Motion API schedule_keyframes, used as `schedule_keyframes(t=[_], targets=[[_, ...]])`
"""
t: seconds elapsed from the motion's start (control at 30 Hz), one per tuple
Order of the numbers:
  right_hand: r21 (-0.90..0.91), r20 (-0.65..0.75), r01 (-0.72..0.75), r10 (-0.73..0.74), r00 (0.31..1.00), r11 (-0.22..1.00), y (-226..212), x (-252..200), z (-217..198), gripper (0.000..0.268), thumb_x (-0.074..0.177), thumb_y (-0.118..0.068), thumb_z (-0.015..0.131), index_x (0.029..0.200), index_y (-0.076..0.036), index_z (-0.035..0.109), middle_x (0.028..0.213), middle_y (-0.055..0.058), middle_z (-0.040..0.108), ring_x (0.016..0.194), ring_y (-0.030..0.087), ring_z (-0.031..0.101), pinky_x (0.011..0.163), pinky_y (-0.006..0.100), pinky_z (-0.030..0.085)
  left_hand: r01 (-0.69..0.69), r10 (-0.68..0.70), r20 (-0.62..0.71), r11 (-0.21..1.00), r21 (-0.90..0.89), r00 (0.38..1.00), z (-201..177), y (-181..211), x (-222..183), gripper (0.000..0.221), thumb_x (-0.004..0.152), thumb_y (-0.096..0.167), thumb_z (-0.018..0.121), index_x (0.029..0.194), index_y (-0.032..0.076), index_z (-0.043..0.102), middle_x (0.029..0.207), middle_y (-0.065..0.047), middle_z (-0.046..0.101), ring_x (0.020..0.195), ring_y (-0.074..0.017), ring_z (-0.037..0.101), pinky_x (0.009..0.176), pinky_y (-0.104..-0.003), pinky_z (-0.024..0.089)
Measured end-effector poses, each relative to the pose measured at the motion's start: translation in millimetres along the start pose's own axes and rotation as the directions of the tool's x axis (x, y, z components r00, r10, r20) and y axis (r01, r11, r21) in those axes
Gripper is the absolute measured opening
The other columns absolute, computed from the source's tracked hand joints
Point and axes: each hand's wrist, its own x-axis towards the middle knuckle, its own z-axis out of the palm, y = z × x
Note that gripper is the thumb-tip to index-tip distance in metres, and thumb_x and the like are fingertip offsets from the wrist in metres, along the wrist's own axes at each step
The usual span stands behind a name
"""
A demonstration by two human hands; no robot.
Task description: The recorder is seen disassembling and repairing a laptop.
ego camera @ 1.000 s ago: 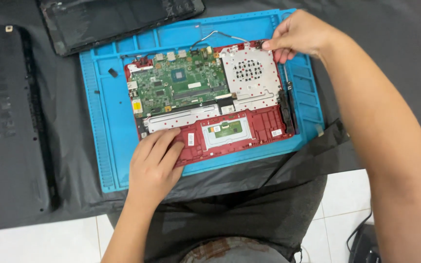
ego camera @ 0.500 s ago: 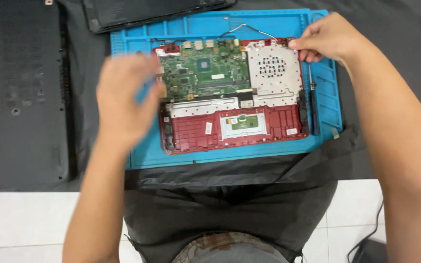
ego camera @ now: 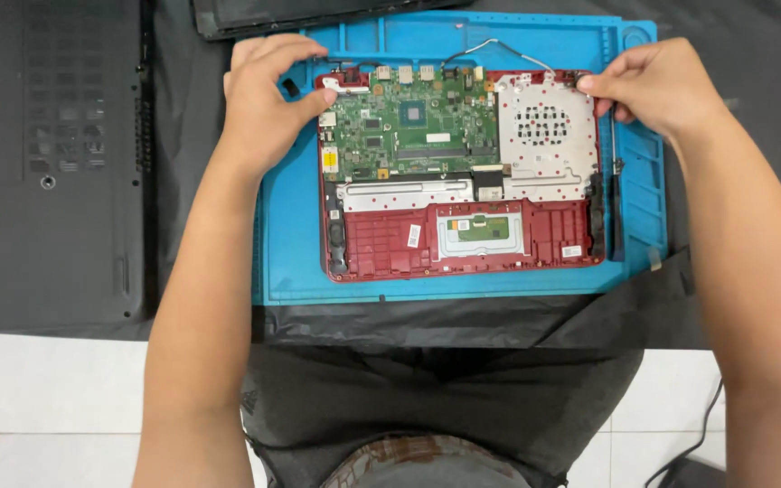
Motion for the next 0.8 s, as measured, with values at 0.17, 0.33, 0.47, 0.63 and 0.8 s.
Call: schedule_keyframes(t=[0.17, 0.33, 0.47, 0.63, 0.8], targets=[[0.043, -0.059, 0.063, -0.06, 0.996, 0.997, 11, -6, 6, 0.022, 0.098, -0.016, 0.085, 0.09, 0.0, 0.072, 0.076, 0.005, 0.068, 0.061, 0.006, 0.056, 0.055, 0.022, 0.045, -0.028, 0.028, -0.003, 0.999, -0.017, 1.0, 2, 2, -1, 0.041, 0.084, 0.013, 0.09, 0.123, 0.013, 0.076, 0.132, -0.002, 0.071, 0.124, -0.0288, 0.052, 0.105, -0.043, 0.039], [0.046, -0.083, 0.095, -0.091, 0.992, 0.994, 9, -7, 9, 0.021, 0.098, -0.015, 0.085, 0.09, 0.0, 0.072, 0.076, 0.004, 0.068, 0.062, 0.005, 0.057, 0.056, 0.021, 0.045, -0.061, 0.061, -0.012, 0.996, -0.061, 0.998, 4, -5, 0, 0.03, 0.086, 0.013, 0.089, 0.113, 0.013, 0.079, 0.126, 0.001, 0.075, 0.125, -0.0264, 0.055, 0.109, -0.041, 0.041], [0.037, -0.108, 0.076, -0.071, 0.992, 0.996, 4, -11, 11, 0.021, 0.098, -0.016, 0.085, 0.09, -0.001, 0.072, 0.076, 0.004, 0.069, 0.062, 0.005, 0.057, 0.056, 0.021, 0.045, -0.11, 0.111, 0.007, 0.992, -0.068, 0.994, 1, -7, -1, 0.024, 0.089, 0.011, 0.086, 0.111, 0.012, 0.08, 0.122, 0.002, 0.076, 0.119, -0.0246, 0.058, 0.106, -0.039, 0.043], [0.037, -0.11, 0.065, -0.061, 0.992, 0.997, 8, -10, 11, 0.02, 0.098, -0.016, 0.085, 0.091, -0.002, 0.073, 0.077, 0.003, 0.069, 0.063, 0.005, 0.057, 0.055, 0.021, 0.044, -0.306, 0.302, 0.046, 0.944, 0.125, 0.952, -14, 12, -3, 0.023, 0.088, 0.004, 0.08, 0.111, 0.007, 0.08, 0.124, -0.002, 0.076, 0.116, -0.0281, 0.06, 0.099, -0.043, 0.042], [0.057, -0.101, 0.108, -0.102, 0.99, 0.993, 15, -7, 10, 0.021, 0.099, -0.015, 0.085, 0.091, -0.001, 0.072, 0.078, 0.004, 0.069, 0.063, 0.005, 0.056, 0.057, 0.021, 0.044, -0.236, 0.236, 0.003, 0.971, 0.033, 0.972, -8, 11, -13, 0.026, 0.097, 0.005, 0.076, 0.123, 0.005, 0.077, 0.131, -0.004, 0.074, 0.114, -0.0276, 0.06, 0.101, -0.039, 0.052]])
